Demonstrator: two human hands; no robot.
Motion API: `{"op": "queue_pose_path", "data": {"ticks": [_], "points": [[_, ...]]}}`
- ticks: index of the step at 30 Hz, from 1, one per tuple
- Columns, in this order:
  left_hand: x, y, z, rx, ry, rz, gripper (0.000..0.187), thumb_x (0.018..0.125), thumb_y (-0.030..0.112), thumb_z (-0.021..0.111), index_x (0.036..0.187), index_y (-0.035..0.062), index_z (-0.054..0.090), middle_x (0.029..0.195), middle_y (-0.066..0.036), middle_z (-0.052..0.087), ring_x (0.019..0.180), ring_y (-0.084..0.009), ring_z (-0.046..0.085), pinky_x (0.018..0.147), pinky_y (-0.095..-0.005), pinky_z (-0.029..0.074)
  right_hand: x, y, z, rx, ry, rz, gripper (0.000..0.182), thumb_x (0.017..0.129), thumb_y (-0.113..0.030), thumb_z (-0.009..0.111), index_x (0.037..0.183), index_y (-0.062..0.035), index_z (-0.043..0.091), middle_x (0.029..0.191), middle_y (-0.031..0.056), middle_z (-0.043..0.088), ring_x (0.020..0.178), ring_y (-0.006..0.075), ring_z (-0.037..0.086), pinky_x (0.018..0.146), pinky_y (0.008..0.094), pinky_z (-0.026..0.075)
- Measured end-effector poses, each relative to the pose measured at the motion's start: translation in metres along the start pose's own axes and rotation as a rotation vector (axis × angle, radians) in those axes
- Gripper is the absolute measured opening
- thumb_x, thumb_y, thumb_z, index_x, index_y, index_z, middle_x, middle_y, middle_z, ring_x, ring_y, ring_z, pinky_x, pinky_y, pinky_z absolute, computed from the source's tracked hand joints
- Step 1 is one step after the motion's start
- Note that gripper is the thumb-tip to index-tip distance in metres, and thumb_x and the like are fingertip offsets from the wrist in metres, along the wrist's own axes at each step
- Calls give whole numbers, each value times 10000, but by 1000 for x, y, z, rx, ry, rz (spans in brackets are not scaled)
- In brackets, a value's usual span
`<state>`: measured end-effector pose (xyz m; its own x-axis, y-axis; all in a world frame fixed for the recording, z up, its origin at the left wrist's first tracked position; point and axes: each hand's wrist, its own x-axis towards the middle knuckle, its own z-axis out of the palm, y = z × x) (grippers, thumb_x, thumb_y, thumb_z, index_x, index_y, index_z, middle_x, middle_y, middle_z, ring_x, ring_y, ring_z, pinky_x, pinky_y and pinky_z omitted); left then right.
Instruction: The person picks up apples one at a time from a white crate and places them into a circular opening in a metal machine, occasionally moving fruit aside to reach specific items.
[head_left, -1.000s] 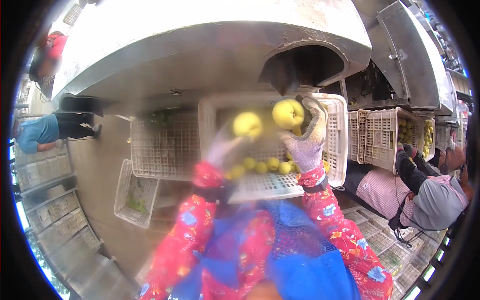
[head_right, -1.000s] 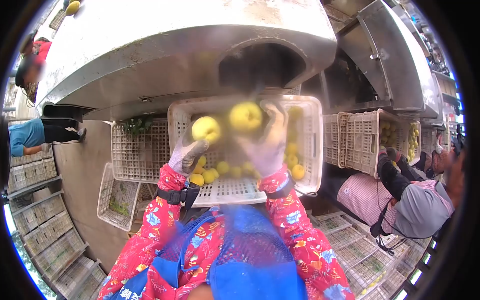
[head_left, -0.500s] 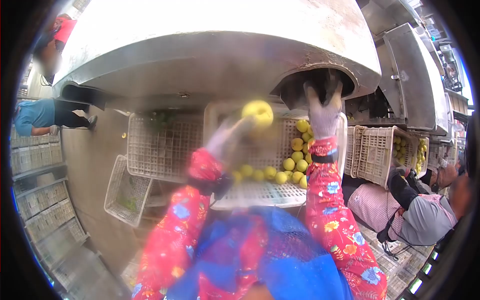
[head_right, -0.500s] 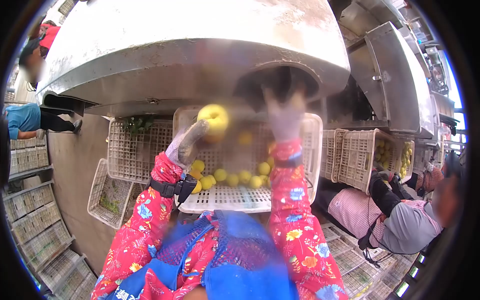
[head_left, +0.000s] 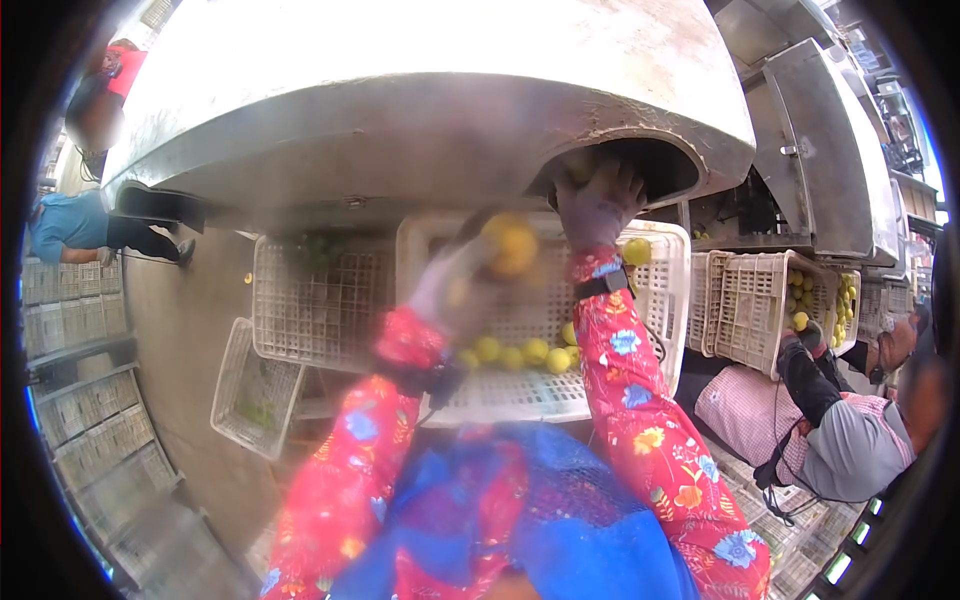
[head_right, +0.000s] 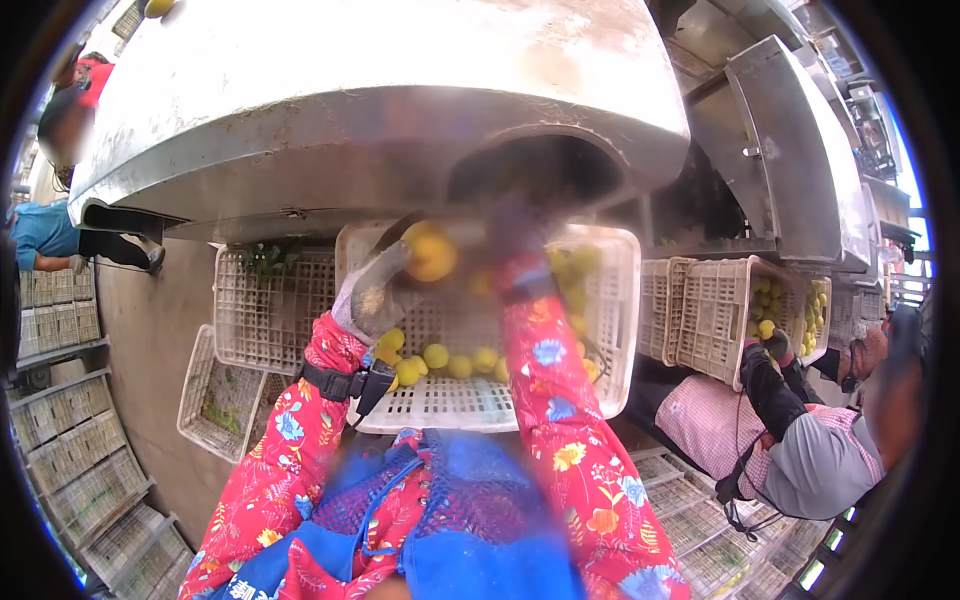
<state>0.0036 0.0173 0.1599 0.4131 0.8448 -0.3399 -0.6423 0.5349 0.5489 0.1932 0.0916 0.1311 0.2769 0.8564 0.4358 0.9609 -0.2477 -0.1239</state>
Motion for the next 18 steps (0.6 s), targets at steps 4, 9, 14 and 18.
{"op": "queue_pose_path", "data": {"ticks": [4,9,14,18], "points": [[-6,6,7,260,-24,130,427,1039,322,507,1266,-32,586,1218,-137,639,1080,-214,636,943,-355,516,31,-4,-22,260,-68,118,646,778,-260,773,1306,0,507,1279,215,570,1182,407,546,1066,480,398],[2,9,11,289,-10,134,390,1016,188,552,1309,-64,503,1241,-142,609,1154,-225,617,899,-350,583,-33,19,-75,1082,-176,-293,787,689,-234,826,1358,7,488,1247,223,588,1170,400,547,1008,515,430],[13,-19,16,791,-84,420,427,1068,287,442,1359,-15,523,1268,-127,620,1137,-203,594,966,-361,492,-61,-2,-72,675,58,-261,722,683,-284,823,1274,-3,519,1149,232,577,1066,421,543,918,523,437],[20,-21,13,804,52,278,450,1030,327,505,1329,-7,546,1276,-159,611,1126,-261,599,981,-380,466,-54,4,-67,698,105,-150,726,738,-406,789,1273,1,516,1095,240,581,1022,423,551,897,539,436]]}}
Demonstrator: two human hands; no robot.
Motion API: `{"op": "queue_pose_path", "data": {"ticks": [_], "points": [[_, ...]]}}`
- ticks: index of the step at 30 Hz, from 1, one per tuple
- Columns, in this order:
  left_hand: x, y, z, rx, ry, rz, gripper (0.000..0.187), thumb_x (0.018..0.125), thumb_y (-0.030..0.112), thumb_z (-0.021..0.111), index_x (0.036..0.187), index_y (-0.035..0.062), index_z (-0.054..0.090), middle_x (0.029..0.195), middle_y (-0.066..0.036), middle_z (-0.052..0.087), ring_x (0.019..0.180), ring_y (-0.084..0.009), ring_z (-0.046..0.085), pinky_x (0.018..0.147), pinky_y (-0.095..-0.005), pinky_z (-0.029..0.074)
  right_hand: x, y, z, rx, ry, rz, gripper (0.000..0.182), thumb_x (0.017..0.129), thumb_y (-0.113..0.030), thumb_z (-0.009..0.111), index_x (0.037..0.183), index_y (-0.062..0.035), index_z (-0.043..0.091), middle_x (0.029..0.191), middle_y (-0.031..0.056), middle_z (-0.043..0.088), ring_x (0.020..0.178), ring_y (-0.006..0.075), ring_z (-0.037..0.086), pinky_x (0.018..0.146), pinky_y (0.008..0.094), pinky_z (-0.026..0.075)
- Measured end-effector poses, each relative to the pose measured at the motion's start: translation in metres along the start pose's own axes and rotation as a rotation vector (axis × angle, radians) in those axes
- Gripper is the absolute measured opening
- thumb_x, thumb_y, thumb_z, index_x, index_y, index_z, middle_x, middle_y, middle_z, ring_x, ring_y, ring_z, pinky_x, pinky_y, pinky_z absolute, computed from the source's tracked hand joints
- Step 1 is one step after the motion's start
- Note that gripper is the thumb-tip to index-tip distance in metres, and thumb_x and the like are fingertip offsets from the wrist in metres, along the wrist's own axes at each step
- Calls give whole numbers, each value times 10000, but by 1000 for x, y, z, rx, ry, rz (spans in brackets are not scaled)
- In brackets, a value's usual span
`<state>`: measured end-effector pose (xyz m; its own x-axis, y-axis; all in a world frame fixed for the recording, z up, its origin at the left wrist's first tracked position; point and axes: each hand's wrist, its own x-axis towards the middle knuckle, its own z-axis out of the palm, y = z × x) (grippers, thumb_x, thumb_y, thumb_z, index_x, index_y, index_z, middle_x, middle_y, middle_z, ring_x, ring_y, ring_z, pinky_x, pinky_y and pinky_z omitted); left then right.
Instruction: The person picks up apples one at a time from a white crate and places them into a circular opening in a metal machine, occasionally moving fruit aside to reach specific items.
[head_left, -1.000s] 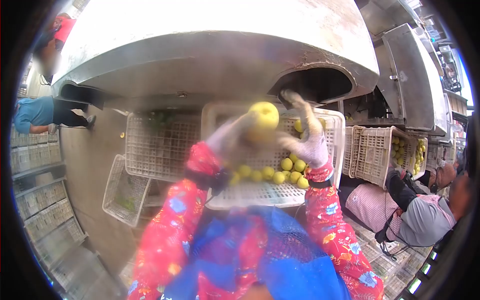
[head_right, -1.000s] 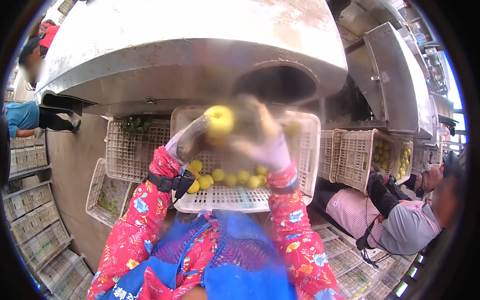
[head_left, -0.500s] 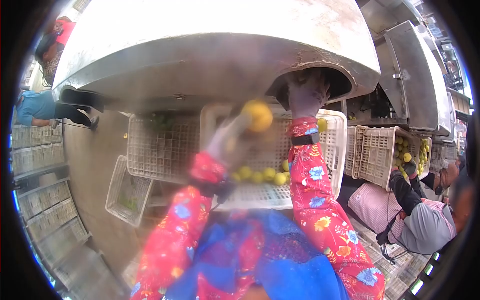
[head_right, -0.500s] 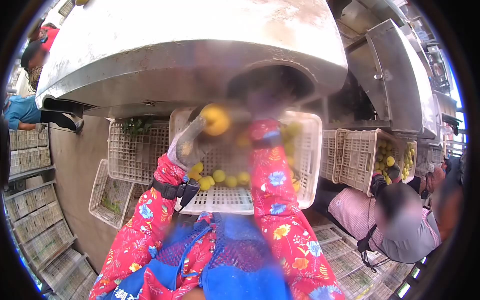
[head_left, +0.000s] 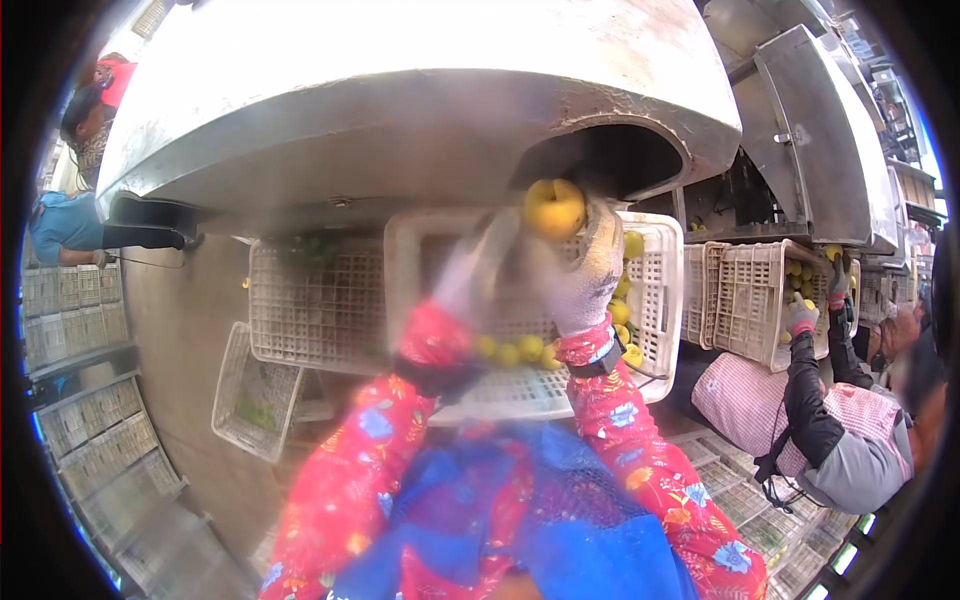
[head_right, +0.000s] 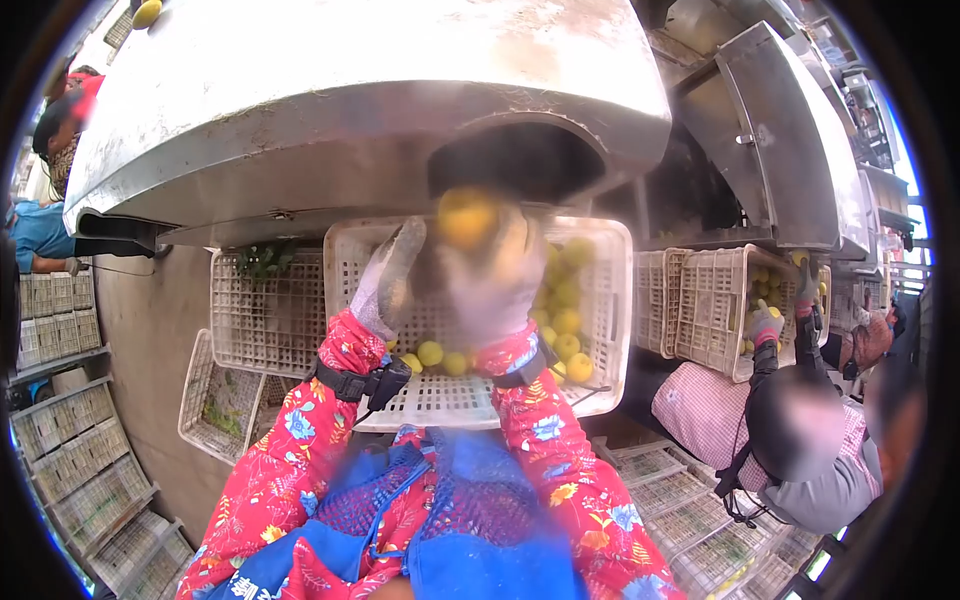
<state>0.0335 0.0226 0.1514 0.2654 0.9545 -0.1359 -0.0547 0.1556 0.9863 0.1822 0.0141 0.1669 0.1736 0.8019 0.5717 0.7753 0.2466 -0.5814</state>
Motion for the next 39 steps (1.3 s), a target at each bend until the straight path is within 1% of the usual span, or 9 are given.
{"op": "queue_pose_path", "data": {"ticks": [8,13,15,19,21,25,29,34,39], "points": [[-13,-125,-35,529,-125,-182,459,854,137,582,1305,52,571,1278,-209,586,1168,-395,566,1006,-466,454,38,51,63,-619,-38,110,775,776,-403,821,1346,9,496,1229,253,609,1163,416,561,991,489,434],[-48,-267,-22,1145,-631,-398,434,881,211,590,1298,91,589,1345,-179,568,1190,-357,569,996,-514,457,43,62,26,136,32,62,483,920,-58,660,1329,94,454,1226,217,629,1025,248,674,862,328,541],[-50,-290,4,1126,-780,-731,479,884,251,616,1342,126,553,1423,-166,530,1262,-345,533,1017,-568,424,-5,78,9,27,-3,-44,412,906,7,627,1283,85,480,1184,188,646,1005,223,679,867,317,543],[-89,-352,22,1329,-950,-516,635,878,304,640,1463,192,421,1486,-140,478,1337,-362,476,1032,-654,376,-118,163,49,-200,-587,302,396,857,-57,687,1235,-37,572,1151,147,665,1039,318,658,886,390,535],[-86,-361,19,1335,-971,-481,625,907,300,597,1491,229,386,1485,-135,464,1348,-391,454,1004,-677,387,-147,210,91,-426,-929,196,505,905,-269,604,1340,-28,516,1292,165,594,1182,351,586,972,434,488],[-77,-313,18,1323,-1016,-482,577,954,249,520,1509,275,364,1485,-147,408,1360,-441,410,930,-687,439,-203,265,139,-560,-1164,55,477,903,-230,601,1339,-54,525,1291,160,601,1174,357,588,951,416,498],[-99,-396,11,1404,-970,-355,741,866,179,657,1521,220,312,1525,-180,333,1339,-434,437,916,-691,453,-111,158,59,288,-686,580,529,789,-66,719,1282,-44,529,1314,129,577,1170,258,603,963,373,510],[-75,-347,-4,1091,-764,-373,739,846,105,702,1484,161,333,1406,-191,444,1221,-388,545,889,-611,511,-87,92,-8,517,-296,556,691,676,-171,855,1265,-5,533,1135,160,642,1046,265,663,906,364,536],[-48,-248,-41,28,-399,-636,628,873,79,696,1427,106,400,1271,-172,558,1127,-339,615,872,-521,557,-44,43,-21,420,-36,364,629,686,-166,844,1218,1,553,1079,157,645,1005,277,665,858,373,544]]}}
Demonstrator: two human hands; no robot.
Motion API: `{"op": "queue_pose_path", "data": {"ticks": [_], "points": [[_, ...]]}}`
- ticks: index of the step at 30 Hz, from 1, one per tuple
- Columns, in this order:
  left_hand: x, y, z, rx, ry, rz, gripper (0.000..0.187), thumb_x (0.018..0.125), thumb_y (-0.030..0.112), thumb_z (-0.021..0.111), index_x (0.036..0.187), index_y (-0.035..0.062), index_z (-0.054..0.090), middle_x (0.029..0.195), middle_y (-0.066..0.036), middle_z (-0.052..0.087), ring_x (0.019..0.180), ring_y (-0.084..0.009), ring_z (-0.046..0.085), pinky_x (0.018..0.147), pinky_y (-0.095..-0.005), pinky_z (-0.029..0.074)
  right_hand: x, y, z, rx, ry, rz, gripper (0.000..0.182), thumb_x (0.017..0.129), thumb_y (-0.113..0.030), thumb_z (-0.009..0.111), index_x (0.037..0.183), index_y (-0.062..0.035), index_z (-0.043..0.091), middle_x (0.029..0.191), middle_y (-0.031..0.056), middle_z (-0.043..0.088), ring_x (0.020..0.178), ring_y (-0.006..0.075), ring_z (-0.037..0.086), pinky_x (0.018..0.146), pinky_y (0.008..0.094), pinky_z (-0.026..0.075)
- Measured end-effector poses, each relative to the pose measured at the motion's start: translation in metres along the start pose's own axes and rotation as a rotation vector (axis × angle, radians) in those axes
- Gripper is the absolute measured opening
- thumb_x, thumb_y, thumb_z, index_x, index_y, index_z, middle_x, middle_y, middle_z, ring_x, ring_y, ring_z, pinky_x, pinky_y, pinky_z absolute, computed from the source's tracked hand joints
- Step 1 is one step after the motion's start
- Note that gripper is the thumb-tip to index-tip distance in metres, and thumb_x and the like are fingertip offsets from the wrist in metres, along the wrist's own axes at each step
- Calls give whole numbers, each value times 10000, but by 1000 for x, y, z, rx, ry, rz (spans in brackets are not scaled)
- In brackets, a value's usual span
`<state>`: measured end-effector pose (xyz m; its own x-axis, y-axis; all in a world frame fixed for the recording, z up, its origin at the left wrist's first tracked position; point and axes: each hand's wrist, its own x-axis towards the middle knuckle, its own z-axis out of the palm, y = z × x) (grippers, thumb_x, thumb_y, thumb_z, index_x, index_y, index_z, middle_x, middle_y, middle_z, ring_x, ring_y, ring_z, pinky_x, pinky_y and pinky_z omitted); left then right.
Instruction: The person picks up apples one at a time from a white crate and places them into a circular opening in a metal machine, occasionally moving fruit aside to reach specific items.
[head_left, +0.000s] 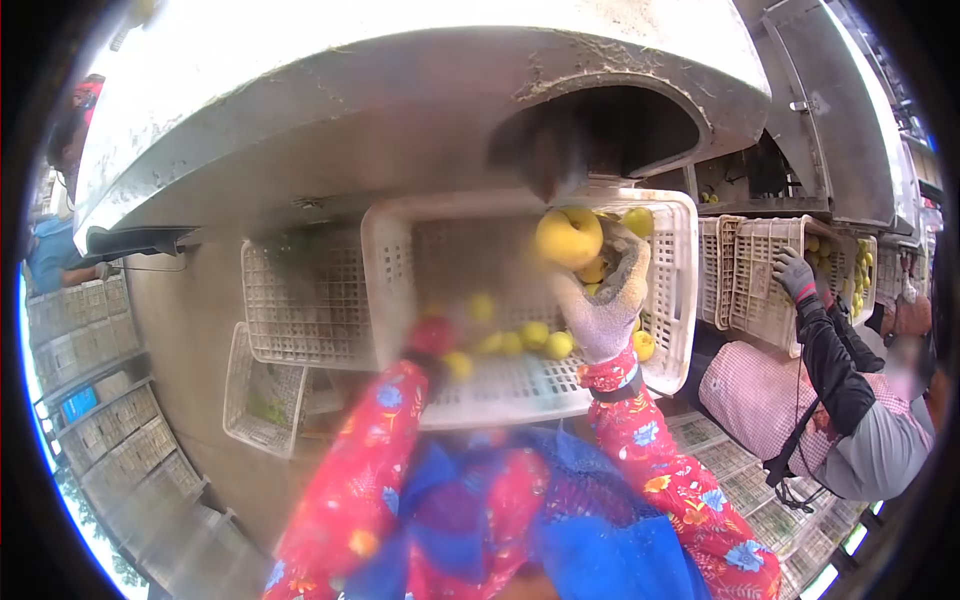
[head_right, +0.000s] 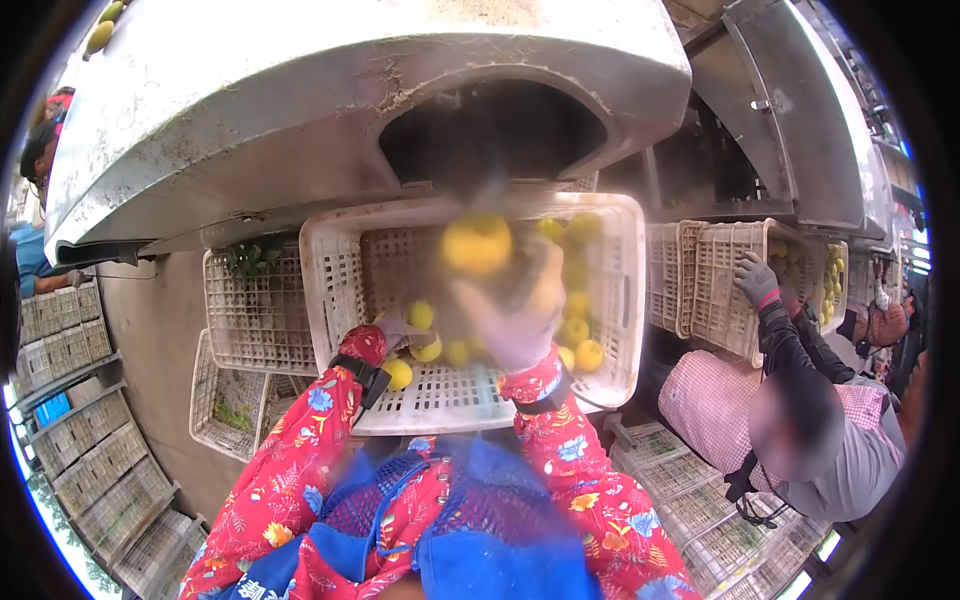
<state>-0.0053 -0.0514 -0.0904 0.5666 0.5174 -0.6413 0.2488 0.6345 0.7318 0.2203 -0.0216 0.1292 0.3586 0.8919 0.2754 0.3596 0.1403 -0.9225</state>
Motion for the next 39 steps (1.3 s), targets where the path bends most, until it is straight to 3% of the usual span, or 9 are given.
{"op": "queue_pose_path", "data": {"ticks": [3,6,9,15,19,26,29,33,39], "points": [[-34,28,-7,-547,-48,111,563,889,63,692,1392,72,441,1190,-161,627,1071,-310,657,862,-467,585,30,-20,18,-276,74,-37,624,703,-209,850,1209,5,554,1081,165,649,1023,326,650,903,422,513],[-58,47,-6,-487,67,308,478,903,57,687,1341,25,496,1152,-158,668,1039,-291,682,869,-435,599,70,-4,49,-778,190,-149,709,680,-302,879,1210,22,538,1092,198,643,997,368,638,886,433,507],[-103,109,15,-794,117,315,414,999,201,581,1341,-31,565,1293,-149,631,1188,-266,614,1071,-395,452,101,20,81,-1040,281,-258,743,694,-445,850,1195,19,556,1099,236,642,1029,434,608,892,479,484],[-109,181,30,-972,134,432,337,987,99,585,1283,-56,548,1256,-143,631,1165,-276,625,1039,-470,517,76,-31,20,137,-37,-109,647,747,-215,816,1280,24,538,1290,223,593,1223,393,545,1063,465,420],[-109,213,47,-875,263,356,284,987,140,622,1234,-2,616,1222,-89,651,1109,-168,632,970,-325,522,21,-53,9,-322,-389,-455,672,654,-160,805,1256,-6,549,1178,196,606,1073,398,577,930,492,479],[-116,243,65,-777,233,450,378,1018,277,583,1321,55,549,1230,-74,631,1088,-184,629,934,-330,523,24,-57,20,-301,-45,-279,666,665,-202,804,1247,-5,548,1147,218,588,1048,419,573,888,513,486],[-96,216,55,-1019,107,543,409,1027,294,552,1370,79,495,1267,-97,605,1133,-234,608,942,-388,526,51,-33,33,-229,-3,-75,607,732,-149,830,1256,12,567,1197,206,618,1161,388,584,1048,453,422],[-97,200,47,-830,173,704,433,1008,190,564,1407,58,456,1295,-108,571,1175,-255,583,972,-417,510,90,43,66,-1002,198,-404,679,757,-306,828,1276,15,531,1186,235,621,1170,410,567,1047,477,414],[-121,238,56,-546,371,763,605,895,37,676,1437,34,406,1306,-107,549,1163,-210,576,978,-337,499,68,-20,15,-8,-172,-187,665,752,-62,750,1357,15,487,1302,209,583,1259,349,533,1040,425,439]]}}
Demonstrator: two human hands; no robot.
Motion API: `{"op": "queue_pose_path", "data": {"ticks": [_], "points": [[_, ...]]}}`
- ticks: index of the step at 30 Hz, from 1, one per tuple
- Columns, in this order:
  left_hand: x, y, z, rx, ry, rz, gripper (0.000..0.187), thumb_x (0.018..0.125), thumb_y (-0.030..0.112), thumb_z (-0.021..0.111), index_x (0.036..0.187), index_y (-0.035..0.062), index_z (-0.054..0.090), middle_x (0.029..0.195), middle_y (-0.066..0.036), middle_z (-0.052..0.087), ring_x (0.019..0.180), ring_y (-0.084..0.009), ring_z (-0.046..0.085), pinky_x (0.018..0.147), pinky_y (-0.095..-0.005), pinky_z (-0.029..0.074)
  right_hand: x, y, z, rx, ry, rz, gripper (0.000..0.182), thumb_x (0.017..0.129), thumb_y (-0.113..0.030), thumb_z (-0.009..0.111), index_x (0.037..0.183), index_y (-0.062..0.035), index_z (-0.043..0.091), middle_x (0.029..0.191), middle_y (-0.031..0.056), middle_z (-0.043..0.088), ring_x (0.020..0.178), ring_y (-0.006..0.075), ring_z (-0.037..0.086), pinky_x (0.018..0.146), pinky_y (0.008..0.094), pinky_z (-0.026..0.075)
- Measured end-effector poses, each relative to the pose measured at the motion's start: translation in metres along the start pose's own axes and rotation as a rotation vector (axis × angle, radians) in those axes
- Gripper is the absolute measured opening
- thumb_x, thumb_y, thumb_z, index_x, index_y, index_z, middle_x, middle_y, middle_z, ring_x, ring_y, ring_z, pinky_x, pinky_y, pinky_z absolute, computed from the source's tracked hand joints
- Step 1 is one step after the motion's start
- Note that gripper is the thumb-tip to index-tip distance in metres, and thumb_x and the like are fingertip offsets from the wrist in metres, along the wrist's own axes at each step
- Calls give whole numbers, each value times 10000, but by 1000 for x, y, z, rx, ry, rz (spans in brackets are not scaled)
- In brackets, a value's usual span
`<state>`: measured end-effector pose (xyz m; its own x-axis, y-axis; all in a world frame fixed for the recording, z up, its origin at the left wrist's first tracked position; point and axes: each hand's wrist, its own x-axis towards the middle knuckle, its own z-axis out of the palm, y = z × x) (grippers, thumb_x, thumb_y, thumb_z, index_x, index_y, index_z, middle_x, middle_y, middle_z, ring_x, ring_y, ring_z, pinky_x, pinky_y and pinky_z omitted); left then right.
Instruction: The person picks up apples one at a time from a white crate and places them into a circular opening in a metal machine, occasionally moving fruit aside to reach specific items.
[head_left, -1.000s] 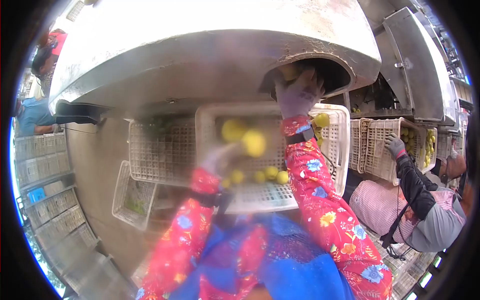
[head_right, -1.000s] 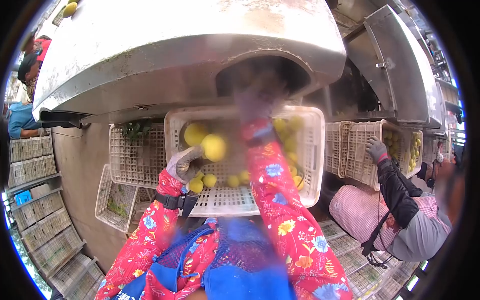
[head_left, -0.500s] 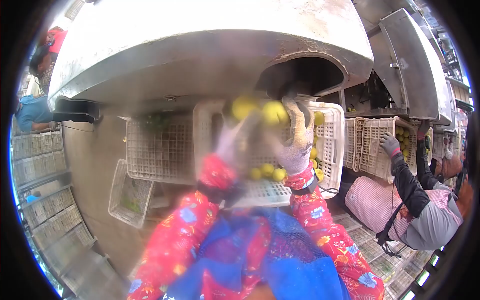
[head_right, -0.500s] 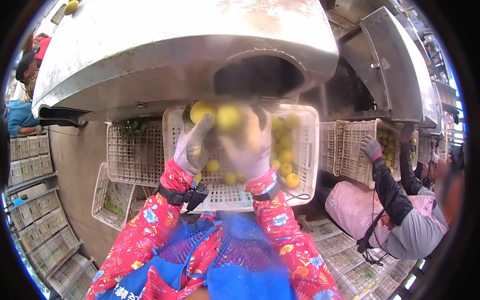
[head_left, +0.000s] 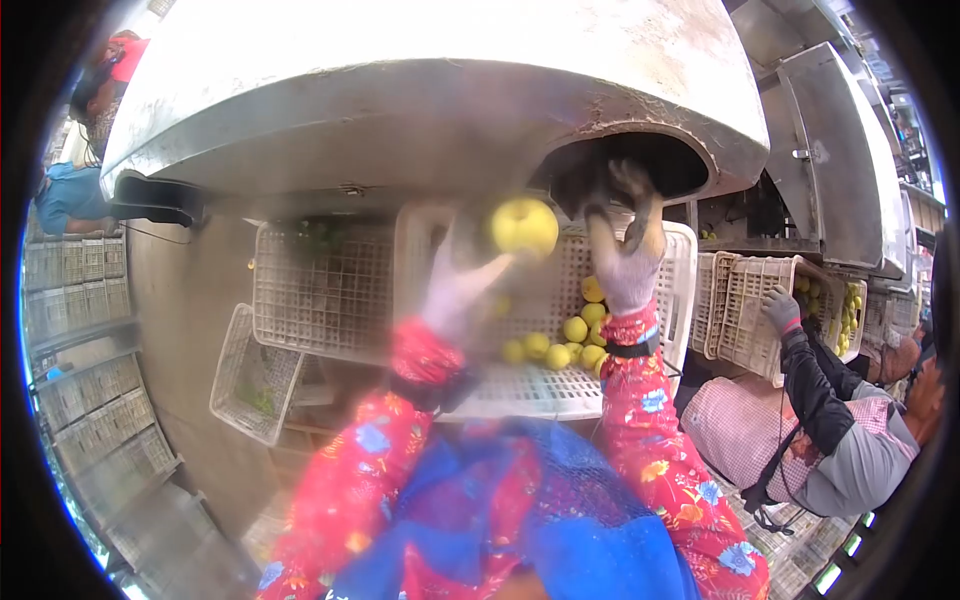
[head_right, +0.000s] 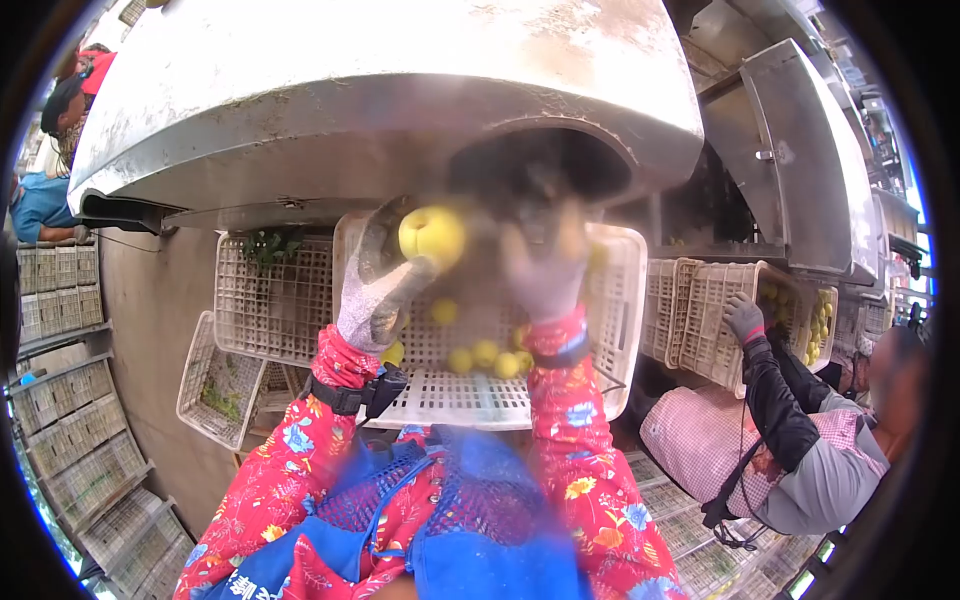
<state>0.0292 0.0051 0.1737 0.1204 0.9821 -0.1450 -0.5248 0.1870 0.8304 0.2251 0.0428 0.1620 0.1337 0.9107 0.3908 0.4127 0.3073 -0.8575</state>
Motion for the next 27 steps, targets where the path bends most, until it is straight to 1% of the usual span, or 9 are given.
{"op": "queue_pose_path", "data": {"ticks": [2,7,11,13,16,18,22,23,27], "points": [[2,8,8,1,14,-65,659,820,4,750,1405,50,451,1255,-100,595,1132,-190,600,964,-295,508,-26,-32,-9,-181,-267,-113,689,742,30,700,1391,21,467,1333,192,563,1256,300,543,1029,388,453],[10,-12,22,123,18,-6,637,826,43,752,1394,35,466,1311,-125,560,1194,-202,559,1001,-332,486,-44,-28,26,-338,32,-235,592,704,-120,768,1229,26,535,1062,195,632,914,391,618,823,474,500],[16,-33,3,336,123,26,616,864,153,740,1385,5,448,1270,-119,569,1163,-220,563,996,-365,471,-23,-24,33,-294,147,70,613,804,-119,762,1334,32,495,1259,233,579,1209,389,553,987,451,471],[17,-82,-53,833,55,46,621,871,197,736,1393,26,445,1291,-145,571,1198,-241,550,1012,-386,455,2,10,39,-685,64,93,617,833,-224,761,1315,52,493,1204,256,596,1167,430,557,979,479,467],[-4,-149,-119,915,47,-356,584,888,267,705,1387,78,468,1358,-196,550,1304,-305,475,1045,-449,421,23,38,43,-995,164,-90,673,864,-361,736,1306,76,479,1143,285,610,1101,489,554,968,517,458],[-15,-167,-115,1480,-160,-525,607,894,259,670,1432,104,435,1420,-209,495,1347,-391,405,1042,-536,392,34,46,37,-890,212,-166,660,885,-356,717,1308,85,469,1136,285,619,1081,482,568,962,512,463],[-42,-231,-136,2043,-435,-796,684,896,237,612,1514,120,344,1511,-227,383,1363,-510,333,1025,-661,335,31,17,3,-209,169,-33,490,919,-89,654,1332,80,451,1195,229,637,1077,312,640,917,391,523],[-43,-248,-147,2113,-490,-839,679,896,236,611,1510,119,348,1509,-226,385,1363,-508,335,1025,-660,335,17,28,1,-273,227,-315,460,894,34,613,1325,69,455,1192,199,652,1051,217,654,875,310,539],[-51,-286,-190,2123,-614,-861,658,897,235,606,1497,114,364,1503,-225,394,1360,-501,344,1028,-658,335,-113,116,-14,-469,-410,225,351,833,34,668,1171,3,578,1104,144,680,968,224,685,833,334,547]]}}
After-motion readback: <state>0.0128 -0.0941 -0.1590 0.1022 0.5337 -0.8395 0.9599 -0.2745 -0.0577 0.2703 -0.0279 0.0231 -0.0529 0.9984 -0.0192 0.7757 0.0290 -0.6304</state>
